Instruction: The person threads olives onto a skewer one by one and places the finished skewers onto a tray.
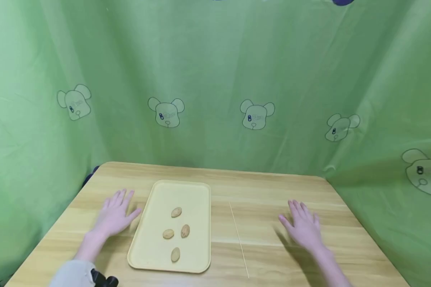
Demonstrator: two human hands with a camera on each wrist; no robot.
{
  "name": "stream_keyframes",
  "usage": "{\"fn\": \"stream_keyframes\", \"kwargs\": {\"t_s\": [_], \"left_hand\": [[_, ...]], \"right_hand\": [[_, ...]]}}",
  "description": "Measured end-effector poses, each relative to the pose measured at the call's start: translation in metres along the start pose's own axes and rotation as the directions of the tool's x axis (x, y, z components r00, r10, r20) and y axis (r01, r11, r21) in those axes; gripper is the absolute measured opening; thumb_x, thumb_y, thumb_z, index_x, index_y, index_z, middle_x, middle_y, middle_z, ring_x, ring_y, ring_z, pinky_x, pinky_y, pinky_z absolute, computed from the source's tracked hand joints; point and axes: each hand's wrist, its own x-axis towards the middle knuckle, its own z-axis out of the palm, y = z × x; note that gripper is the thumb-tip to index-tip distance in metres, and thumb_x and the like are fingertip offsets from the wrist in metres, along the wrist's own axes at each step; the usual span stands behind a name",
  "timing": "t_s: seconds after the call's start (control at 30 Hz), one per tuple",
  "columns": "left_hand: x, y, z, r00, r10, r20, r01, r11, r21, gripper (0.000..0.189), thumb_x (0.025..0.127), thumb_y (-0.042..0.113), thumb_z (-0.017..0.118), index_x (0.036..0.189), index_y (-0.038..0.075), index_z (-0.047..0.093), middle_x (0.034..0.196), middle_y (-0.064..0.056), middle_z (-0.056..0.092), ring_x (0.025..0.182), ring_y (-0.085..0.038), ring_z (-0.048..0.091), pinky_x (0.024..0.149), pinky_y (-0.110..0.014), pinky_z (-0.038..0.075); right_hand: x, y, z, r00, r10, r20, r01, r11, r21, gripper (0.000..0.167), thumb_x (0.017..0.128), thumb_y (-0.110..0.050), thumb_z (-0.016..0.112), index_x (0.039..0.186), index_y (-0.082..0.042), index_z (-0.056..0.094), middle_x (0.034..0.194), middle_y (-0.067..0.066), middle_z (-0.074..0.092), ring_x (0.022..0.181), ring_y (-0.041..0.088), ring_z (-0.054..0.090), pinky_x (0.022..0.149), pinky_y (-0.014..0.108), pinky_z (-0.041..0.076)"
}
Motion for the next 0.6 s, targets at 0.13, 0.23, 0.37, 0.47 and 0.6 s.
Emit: {"fn": "stream_keyframes", "kwargs": {"t_s": [0.13, 0.23, 0.37, 0.47, 0.6], "left_hand": [[0.0, 0.011, 0.002, 0.999, 0.037, -0.021, -0.038, 0.999, -0.036, 0.074, 0.091, 0.044, 0.052, 0.142, -0.004, 0.027, 0.144, -0.031, 0.021, 0.132, -0.047, 0.016, 0.106, -0.063, 0.007], [-0.002, 0.019, 0.005, 0.997, 0.068, -0.039, -0.07, 0.997, -0.046, 0.074, 0.09, 0.042, 0.055, 0.141, -0.005, 0.028, 0.144, -0.029, 0.025, 0.132, -0.046, 0.018, 0.107, -0.061, 0.01], [-0.006, 0.032, 0.012, 0.989, 0.116, -0.093, -0.123, 0.99, -0.067, 0.072, 0.088, 0.036, 0.061, 0.138, -0.007, 0.032, 0.141, -0.026, 0.033, 0.13, -0.043, 0.027, 0.106, -0.059, 0.017], [-0.008, 0.04, 0.017, 0.98, 0.131, -0.147, -0.15, 0.981, -0.124, 0.067, 0.084, 0.029, 0.066, 0.133, -0.009, 0.04, 0.135, -0.026, 0.042, 0.124, -0.043, 0.038, 0.104, -0.057, 0.026], [-0.01, 0.052, 0.023, 0.987, 0.079, -0.138, -0.115, 0.955, -0.274, 0.057, 0.082, 0.024, 0.07, 0.125, -0.007, 0.05, 0.125, -0.025, 0.052, 0.115, -0.041, 0.048, 0.099, -0.055, 0.036]], "right_hand": [[-0.003, -0.017, 0.003, 0.999, -0.049, -0.023, 0.05, 0.998, 0.024, 0.072, 0.093, -0.046, 0.047, 0.139, 0.006, 0.031, 0.141, 0.029, 0.029, 0.129, 0.047, 0.021, 0.099, 0.071, 0.006], [-0.006, -0.03, 0.006, 0.995, -0.09, -0.038, 0.092, 0.995, 0.049, 0.071, 0.092, -0.043, 0.052, 0.137, 0.007, 0.033, 0.14, 0.029, 0.031, 0.128, 0.046, 0.024, 0.101, 0.068, 0.011], [-0.011, -0.048, 0.009, 0.986, -0.152, -0.065, 0.156, 0.985, 0.073, 0.07, 0.088, -0.038, 0.06, 0.134, 0.01, 0.037, 0.137, 0.029, 0.037, 0.126, 0.046, 0.029, 0.103, 0.064, 0.017], [-0.014, -0.061, 0.012, 0.981, -0.18, -0.074, 0.187, 0.976, 0.107, 0.071, 0.085, -0.037, 0.065, 0.131, 0.011, 0.04, 0.132, 0.03, 0.042, 0.122, 0.047, 0.036, 0.101, 0.063, 0.023], [-0.019, -0.075, 0.015, 0.991, -0.134, -0.019, 0.134, 0.961, 0.24, 0.069, 0.082, -0.036, 0.069, 0.128, 0.009, 0.044, 0.126, 0.028, 0.048, 0.118, 0.045, 0.042, 0.099, 0.06, 0.032]]}}
